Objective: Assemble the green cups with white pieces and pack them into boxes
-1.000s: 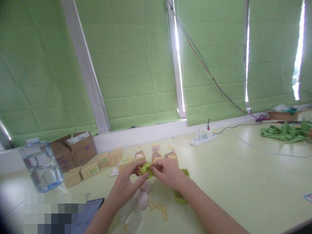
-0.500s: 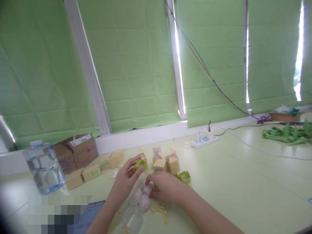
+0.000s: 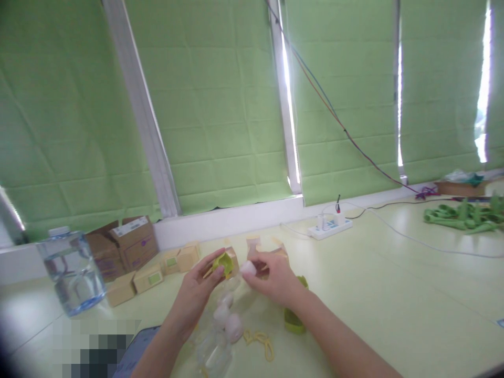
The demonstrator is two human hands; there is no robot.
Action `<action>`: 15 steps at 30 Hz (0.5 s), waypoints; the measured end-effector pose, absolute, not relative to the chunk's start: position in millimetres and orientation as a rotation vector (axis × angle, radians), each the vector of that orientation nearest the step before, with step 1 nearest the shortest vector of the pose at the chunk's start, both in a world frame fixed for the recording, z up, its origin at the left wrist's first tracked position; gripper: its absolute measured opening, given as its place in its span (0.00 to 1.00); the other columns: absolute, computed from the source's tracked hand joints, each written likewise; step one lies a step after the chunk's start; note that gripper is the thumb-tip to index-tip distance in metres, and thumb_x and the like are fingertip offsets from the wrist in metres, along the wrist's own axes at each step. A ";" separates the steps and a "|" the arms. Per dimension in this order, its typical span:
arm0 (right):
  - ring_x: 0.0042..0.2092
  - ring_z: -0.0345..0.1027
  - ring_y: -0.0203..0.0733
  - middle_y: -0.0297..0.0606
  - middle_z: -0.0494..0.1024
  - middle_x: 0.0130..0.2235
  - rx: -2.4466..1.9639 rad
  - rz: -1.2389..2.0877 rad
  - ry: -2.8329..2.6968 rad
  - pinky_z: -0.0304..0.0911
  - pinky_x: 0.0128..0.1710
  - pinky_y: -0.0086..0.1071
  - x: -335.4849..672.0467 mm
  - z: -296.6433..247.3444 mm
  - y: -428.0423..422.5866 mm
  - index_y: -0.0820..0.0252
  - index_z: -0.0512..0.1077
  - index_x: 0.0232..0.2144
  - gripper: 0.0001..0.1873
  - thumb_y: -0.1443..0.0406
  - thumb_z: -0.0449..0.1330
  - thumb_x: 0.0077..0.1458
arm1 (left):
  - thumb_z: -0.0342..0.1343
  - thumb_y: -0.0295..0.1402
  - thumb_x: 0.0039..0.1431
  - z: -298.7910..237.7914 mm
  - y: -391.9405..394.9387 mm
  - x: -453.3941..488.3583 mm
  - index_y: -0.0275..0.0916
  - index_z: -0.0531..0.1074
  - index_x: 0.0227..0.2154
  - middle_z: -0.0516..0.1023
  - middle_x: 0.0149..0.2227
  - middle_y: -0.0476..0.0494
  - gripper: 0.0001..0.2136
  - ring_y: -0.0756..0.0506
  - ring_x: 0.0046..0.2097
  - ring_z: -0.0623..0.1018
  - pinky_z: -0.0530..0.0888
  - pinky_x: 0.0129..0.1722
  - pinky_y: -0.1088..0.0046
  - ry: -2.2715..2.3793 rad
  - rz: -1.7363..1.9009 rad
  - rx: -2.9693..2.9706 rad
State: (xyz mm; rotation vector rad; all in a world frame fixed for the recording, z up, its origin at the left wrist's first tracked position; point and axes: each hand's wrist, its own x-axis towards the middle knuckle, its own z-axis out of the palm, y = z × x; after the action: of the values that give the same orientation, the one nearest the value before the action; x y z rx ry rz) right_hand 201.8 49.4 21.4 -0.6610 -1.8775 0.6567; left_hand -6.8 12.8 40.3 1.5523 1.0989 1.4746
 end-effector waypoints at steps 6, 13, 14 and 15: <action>0.43 0.76 0.48 0.43 0.81 0.43 -0.501 1.044 -1.644 0.71 0.46 0.41 196.8 19.3 58.1 0.60 0.75 0.45 0.21 0.54 0.65 0.53 | 0.64 0.45 0.52 40.0 11.5 -2.0 0.41 0.71 0.53 0.76 0.52 0.37 0.26 0.42 0.45 0.79 0.76 0.43 0.65 1.119 1.393 1.663; 0.41 0.77 0.46 0.42 0.82 0.41 -0.510 1.085 -1.679 0.71 0.42 0.39 190.7 10.6 59.2 0.59 0.72 0.48 0.23 0.53 0.64 0.54 | 0.65 0.43 0.52 35.6 14.5 -2.6 0.39 0.72 0.51 0.78 0.42 0.41 0.24 0.44 0.40 0.78 0.75 0.43 0.65 1.048 1.323 1.699; 0.41 0.77 0.45 0.42 0.82 0.41 -0.517 1.084 -1.690 0.71 0.42 0.38 191.0 10.5 59.1 0.59 0.72 0.47 0.23 0.53 0.64 0.54 | 0.65 0.42 0.52 35.3 14.9 -2.7 0.38 0.72 0.51 0.77 0.42 0.41 0.24 0.44 0.39 0.78 0.75 0.43 0.65 1.048 1.319 1.702; 0.41 0.77 0.45 0.42 0.82 0.41 -0.523 1.083 -1.697 0.71 0.42 0.38 191.4 10.4 59.2 0.59 0.73 0.47 0.22 0.53 0.64 0.54 | 0.64 0.42 0.52 35.0 15.2 -2.8 0.38 0.72 0.51 0.77 0.41 0.41 0.24 0.45 0.39 0.78 0.75 0.43 0.66 1.047 1.319 1.706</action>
State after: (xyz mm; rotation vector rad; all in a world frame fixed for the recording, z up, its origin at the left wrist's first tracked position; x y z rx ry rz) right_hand 191.4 59.2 10.4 -0.5231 -1.6966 1.0830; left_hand -2.8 15.2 35.0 1.7065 1.0468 1.3189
